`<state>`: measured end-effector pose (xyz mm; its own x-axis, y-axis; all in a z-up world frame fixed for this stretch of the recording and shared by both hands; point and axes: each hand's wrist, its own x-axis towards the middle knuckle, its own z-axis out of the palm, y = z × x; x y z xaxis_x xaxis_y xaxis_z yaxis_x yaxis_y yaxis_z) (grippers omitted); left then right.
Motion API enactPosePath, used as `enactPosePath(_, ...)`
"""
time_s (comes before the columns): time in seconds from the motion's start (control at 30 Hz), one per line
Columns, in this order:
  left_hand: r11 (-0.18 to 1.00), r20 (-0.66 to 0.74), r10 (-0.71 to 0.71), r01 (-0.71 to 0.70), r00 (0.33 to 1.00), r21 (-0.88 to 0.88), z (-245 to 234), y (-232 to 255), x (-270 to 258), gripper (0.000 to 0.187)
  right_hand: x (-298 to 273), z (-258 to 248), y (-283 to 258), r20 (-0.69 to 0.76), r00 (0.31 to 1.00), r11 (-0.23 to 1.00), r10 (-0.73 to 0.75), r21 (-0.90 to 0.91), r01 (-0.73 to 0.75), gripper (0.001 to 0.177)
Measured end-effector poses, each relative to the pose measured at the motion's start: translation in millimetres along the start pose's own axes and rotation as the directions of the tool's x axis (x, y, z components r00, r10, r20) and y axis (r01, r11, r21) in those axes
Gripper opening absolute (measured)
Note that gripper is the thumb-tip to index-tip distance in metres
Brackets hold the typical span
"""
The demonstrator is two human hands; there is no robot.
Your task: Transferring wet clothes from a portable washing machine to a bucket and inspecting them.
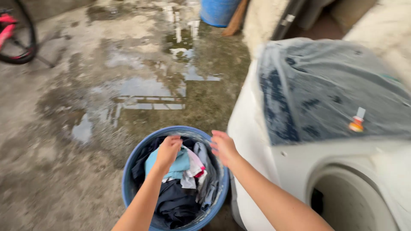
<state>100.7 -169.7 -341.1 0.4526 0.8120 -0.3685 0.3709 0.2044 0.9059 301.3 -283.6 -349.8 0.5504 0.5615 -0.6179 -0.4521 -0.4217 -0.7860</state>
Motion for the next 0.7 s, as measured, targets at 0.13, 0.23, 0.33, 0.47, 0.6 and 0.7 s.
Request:
enactPosePath(0.13,0.983,0.168,0.178,-0.182,0.969,0.004,92.1,81.9,0.8,0.051,-24.5,-52.7,-46.5,-0.064,0.933,0.933,-0.353,-0.095,0.346,0.054)
enactPosePath(0.23,0.939,0.295,0.336,-0.291,0.895,-0.186,168.0,120.9,-20.3,0.045,-61.7,-109.7,-75.3,-0.124,0.824,0.832,-0.553,-0.136,0.538,0.045)
enactPosePath(0.33,0.902,0.423,0.430,-0.367,0.798,-0.226,240.2,137.2,-48.0,0.046,-99.0,-182.4,-83.1,-0.231,0.773,0.807,-0.590,-0.130,0.577,0.043)
enactPosePath(0.47,0.899,0.591,0.415,-0.410,0.692,-0.153,316.3,120.7,-93.2,0.042,-136.3,-288.3,-49.8,-0.357,0.766,0.843,-0.535,-0.160,0.514,0.033)
enactPosePath(0.6,0.881,0.682,0.350,-0.474,0.642,-0.007,370.1,111.8,-127.9,0.043,-167.4,-364.5,1.8,-0.509,0.760,0.911,-0.404,-0.144,0.387,0.023)
enactPosePath(0.7,0.827,0.737,0.347,-0.560,0.580,0.052,417.6,97.8,-129.1,0.047,-172.8,-404.7,45.7,-0.584,0.761,0.954,-0.283,-0.094,0.284,0.026)
